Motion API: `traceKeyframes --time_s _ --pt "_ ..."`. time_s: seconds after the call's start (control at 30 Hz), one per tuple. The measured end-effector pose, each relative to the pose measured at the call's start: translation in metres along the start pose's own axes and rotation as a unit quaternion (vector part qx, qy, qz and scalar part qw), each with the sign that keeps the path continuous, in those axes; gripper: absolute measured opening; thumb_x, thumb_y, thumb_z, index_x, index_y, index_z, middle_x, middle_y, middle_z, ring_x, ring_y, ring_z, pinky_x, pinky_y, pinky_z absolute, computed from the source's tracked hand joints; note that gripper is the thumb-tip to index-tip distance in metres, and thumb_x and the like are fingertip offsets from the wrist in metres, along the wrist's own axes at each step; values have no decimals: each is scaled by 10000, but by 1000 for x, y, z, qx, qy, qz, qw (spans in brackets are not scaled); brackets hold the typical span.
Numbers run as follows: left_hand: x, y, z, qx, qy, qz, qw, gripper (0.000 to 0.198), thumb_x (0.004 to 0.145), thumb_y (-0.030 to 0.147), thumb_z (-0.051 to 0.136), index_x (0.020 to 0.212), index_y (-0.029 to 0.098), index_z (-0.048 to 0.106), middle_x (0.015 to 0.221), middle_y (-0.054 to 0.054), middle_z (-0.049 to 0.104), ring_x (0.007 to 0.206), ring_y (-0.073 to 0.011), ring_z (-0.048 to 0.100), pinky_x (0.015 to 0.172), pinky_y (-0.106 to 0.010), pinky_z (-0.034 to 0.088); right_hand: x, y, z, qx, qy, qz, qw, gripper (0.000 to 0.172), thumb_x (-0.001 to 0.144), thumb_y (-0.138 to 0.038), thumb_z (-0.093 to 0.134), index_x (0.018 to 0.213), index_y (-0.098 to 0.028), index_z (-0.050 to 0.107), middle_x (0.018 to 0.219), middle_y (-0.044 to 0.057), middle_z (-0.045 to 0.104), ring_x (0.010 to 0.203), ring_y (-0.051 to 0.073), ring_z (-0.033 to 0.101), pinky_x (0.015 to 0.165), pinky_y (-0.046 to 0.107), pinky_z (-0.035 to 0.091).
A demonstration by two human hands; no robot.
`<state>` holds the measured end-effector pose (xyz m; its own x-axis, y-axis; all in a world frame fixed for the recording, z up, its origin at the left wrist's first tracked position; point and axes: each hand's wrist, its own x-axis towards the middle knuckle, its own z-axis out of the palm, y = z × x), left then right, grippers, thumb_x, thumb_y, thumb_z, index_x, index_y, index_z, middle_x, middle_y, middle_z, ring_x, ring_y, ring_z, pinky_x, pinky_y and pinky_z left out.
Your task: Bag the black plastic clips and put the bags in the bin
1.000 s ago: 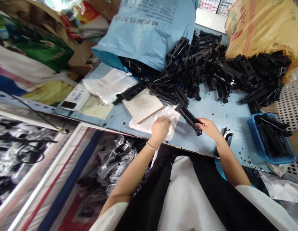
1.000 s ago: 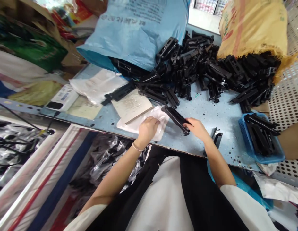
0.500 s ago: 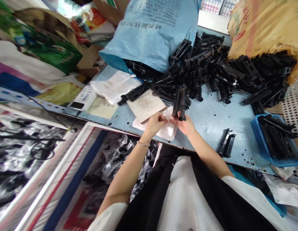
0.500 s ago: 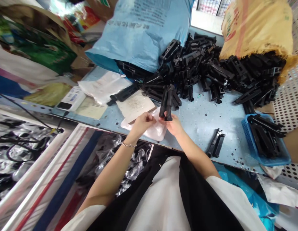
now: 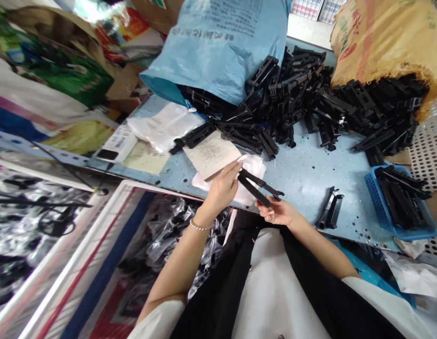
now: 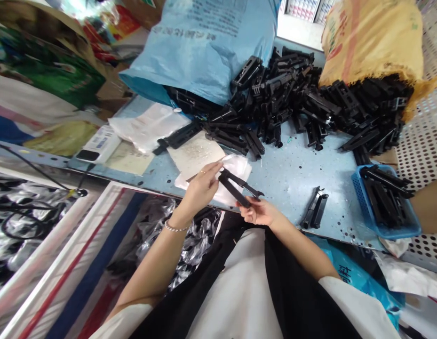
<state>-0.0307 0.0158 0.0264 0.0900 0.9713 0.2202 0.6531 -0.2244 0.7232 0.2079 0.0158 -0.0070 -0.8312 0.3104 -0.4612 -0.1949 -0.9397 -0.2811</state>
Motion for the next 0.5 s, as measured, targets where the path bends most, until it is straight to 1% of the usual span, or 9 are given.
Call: traceKeyframes --time_s 0.1,0.17,0.2,0.23,0.3,0.33,0.37,0.43,0.5 --pt "-26 28 12 -34 -36 109 993 569 964 99 414 1517 224 465 1483 -125 552 1386 -225 528 1157 -414 474 22 2 3 -42 52 -75 995 272 908 -438 654 872 -168 660 571 -77 432 468 70 300 483 184 408" --pt "-40 42 22 -61 -49 160 984 600 982 89 403 1556 263 397 1491 -118 544 1378 -209 539 1140 -392 497 30 3 9 -104 101 -139 980 244 900 -406 659 782 -195 629 559 -69 437 494 90 356 535 211 436" --pt "-44 47 26 -65 -45 168 983 616 982 85 408 1569 269 370 1499 -123 534 1379 -212 538 1135 -393 503 30 4 13 -159 131 -173 963 214 884 -376 680 773 -201 628 580 -60 477 527 101 410 575 225 453" --pt "-47 51 28 -62 -36 166 983 621 981 93 428 1574 265 357 1498 -133 530 1377 -221 540 1132 -401 507 28 6 18 -229 162 -208 937 164 869 -347 696 803 -205 646 632 -46 539 583 115 473 625 239 470" --pt "-50 56 27 -40 -14 147 988 578 978 148 500 1541 242 410 1437 -147 577 1331 -244 578 1109 -419 525 19 9 30 -391 218 -265 854 125 873 -313 684 948 -214 689 804 -12 658 733 151 578 733 272 493" --pt "-52 57 23 -25 -7 135 991 524 975 186 534 1494 231 475 1375 -143 621 1281 -249 613 1087 -419 539 12 10 37 -462 230 -277 811 170 893 -310 655 1029 -217 695 887 4 691 804 169 609 784 293 498" --pt "-55 57 15 -8 -5 121 993 451 975 221 555 1426 225 546 1302 -131 665 1219 -245 649 1065 -412 553 4 11 43 -516 222 -273 781 222 916 -307 619 1106 -217 691 955 19 712 867 184 630 833 314 500" --pt "-67 49 -9 28 -7 76 997 322 980 283 559 1284 226 649 1179 -97 724 1103 -232 699 1031 -395 566 -13 9 53 -594 168 -236 750 317 955 -299 561 1241 -212 664 1050 42 736 961 201 661 906 340 499" --pt "-88 27 -41 74 -15 -1 997 298 969 362 557 1199 228 689 1128 -81 750 1038 -246 719 1002 -401 573 -36 0 54 -649 128 -204 722 396 976 -303 540 1357 -226 615 1141 48 742 1035 202 677 950 343 497"
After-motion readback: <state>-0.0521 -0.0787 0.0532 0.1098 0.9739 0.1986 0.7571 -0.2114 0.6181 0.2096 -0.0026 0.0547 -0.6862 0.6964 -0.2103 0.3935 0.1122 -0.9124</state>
